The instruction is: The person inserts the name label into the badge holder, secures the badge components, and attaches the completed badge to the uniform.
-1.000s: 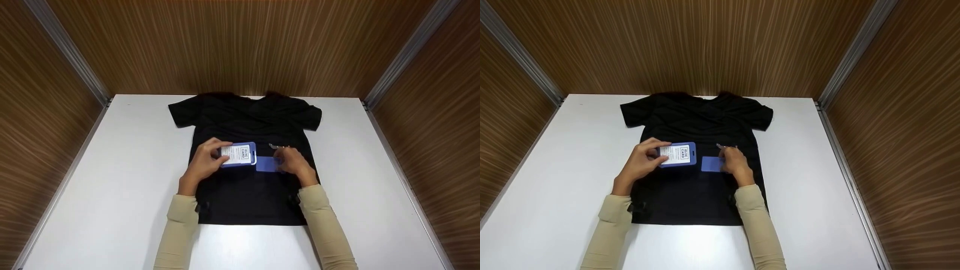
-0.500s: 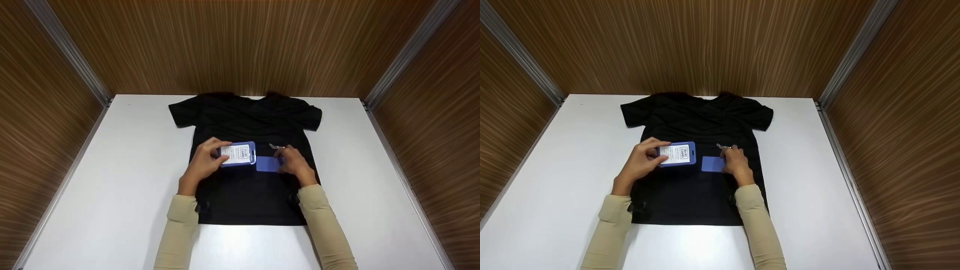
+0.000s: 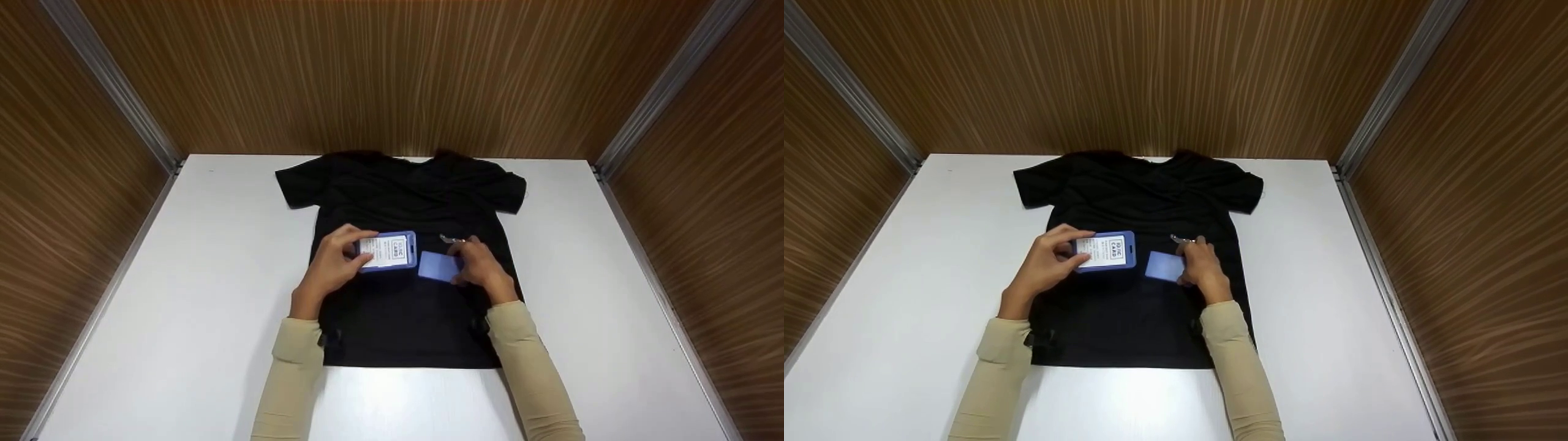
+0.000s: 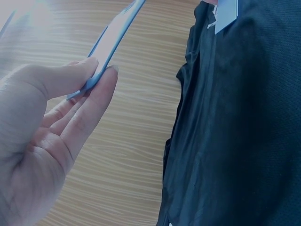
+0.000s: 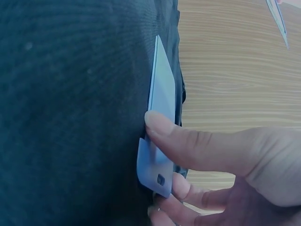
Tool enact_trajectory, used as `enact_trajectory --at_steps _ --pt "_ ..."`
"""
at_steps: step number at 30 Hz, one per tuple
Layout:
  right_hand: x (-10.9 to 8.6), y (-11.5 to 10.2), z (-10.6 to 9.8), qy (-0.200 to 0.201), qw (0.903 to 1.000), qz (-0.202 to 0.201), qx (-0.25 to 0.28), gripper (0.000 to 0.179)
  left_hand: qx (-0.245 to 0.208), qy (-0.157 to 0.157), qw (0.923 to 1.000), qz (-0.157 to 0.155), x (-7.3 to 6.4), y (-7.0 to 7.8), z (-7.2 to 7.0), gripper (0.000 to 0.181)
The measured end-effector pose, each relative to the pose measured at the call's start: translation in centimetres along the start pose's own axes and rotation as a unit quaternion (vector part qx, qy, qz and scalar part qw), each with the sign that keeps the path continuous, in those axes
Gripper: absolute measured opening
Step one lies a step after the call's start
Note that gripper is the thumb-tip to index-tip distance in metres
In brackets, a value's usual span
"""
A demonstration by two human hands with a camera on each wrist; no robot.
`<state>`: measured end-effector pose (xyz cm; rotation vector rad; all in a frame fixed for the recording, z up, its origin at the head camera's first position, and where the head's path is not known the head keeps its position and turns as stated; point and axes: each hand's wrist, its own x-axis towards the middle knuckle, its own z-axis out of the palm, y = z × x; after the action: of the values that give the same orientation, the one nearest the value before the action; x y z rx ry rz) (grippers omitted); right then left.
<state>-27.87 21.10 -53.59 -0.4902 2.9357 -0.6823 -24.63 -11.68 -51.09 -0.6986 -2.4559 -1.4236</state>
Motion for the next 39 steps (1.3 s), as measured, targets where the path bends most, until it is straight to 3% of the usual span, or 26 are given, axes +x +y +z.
enact_trajectory --at_steps 8,16,20,31,39 --pt "0.1 0.7 -0.5 0.011 0.9986 -0.044 0.026 0.046 0.001 0.003 1.0000 0.005 0.0 -0.1 -0.1 0.035" --pt "0.1 0.4 -1.3 -0.018 0.9965 -0.063 0.051 0.034 -0.003 0.009 0.9999 0.011 -0.1 -0.1 -0.1 0.035" --pt "0.1 0.2 -1.7 -0.014 0.9962 -0.067 0.054 0.026 -0.002 0.011 0.9999 0.010 -0.1 -0.1 -0.1 0.035" --pt "-0.2 -0.7 -2.8 0.061 0.9903 -0.061 0.108 0.010 -0.010 0.012 0.9998 0.008 0.0 -0.1 -0.2 0.034" --pt "-0.4 -0.9 -3.5 0.140 0.9749 -0.066 0.160 0.017 -0.013 0.013 0.9998 0.005 0.0 -0.2 -0.3 0.036"
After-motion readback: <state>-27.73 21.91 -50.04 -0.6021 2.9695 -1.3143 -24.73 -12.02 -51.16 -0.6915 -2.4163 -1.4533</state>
